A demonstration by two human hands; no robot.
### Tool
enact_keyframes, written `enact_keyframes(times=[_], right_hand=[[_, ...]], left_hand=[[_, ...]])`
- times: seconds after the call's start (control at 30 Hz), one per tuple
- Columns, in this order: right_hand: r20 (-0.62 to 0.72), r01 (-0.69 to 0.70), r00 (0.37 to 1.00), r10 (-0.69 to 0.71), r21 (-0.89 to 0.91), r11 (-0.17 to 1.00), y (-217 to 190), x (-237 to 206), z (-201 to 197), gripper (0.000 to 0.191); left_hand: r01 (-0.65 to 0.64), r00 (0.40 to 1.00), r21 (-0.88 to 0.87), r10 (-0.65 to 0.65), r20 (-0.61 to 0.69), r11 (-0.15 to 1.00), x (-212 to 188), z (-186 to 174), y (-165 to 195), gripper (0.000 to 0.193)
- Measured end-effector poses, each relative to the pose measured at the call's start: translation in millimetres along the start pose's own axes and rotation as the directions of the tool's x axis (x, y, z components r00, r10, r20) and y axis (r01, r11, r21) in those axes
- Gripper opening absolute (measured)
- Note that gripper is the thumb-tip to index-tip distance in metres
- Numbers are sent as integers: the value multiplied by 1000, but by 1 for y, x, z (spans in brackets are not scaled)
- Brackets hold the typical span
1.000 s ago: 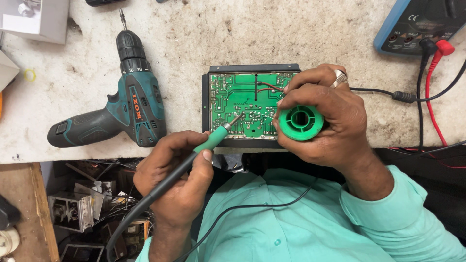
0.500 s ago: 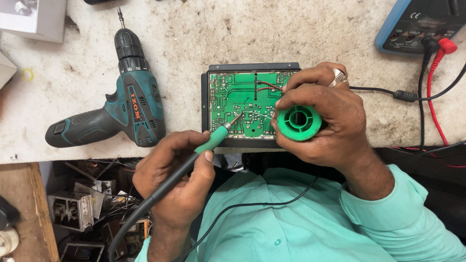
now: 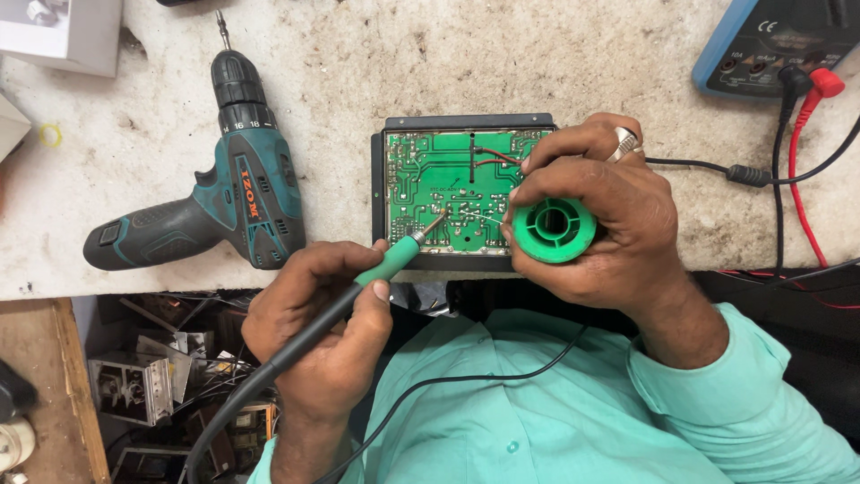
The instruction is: The person solders components on a green circuit board mounted in a frame, holding a soldering iron in one hand and a solder spool in the other. They then use a blue desoldering pump on the board joints, reposition the board, and continue soldering before setting it down and handling a small component.
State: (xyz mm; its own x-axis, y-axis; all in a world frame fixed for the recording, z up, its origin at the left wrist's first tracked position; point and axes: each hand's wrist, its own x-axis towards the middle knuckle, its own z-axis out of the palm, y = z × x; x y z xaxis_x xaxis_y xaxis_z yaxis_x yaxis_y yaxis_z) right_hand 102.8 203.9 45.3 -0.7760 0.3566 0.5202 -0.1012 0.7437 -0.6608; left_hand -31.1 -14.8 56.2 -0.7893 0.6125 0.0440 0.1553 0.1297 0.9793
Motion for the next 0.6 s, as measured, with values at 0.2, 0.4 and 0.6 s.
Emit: enact_keyframes(times=[0.2,0.4,0.6], right_hand=[[17,5,1000,-5,-15,1000,2,-1,0,36],[14,5,1000,-5,-18,1000,2,-1,0,36],[9,10,1000,-10,-27,1000,1,0,1,37]], left_hand=[[-18,1000,51,17,4,999,1,0,2,21],[-61,998,79,59,24,995,3,1,7,20],[-60,998,101,58,25,993,2,2,10,19]])
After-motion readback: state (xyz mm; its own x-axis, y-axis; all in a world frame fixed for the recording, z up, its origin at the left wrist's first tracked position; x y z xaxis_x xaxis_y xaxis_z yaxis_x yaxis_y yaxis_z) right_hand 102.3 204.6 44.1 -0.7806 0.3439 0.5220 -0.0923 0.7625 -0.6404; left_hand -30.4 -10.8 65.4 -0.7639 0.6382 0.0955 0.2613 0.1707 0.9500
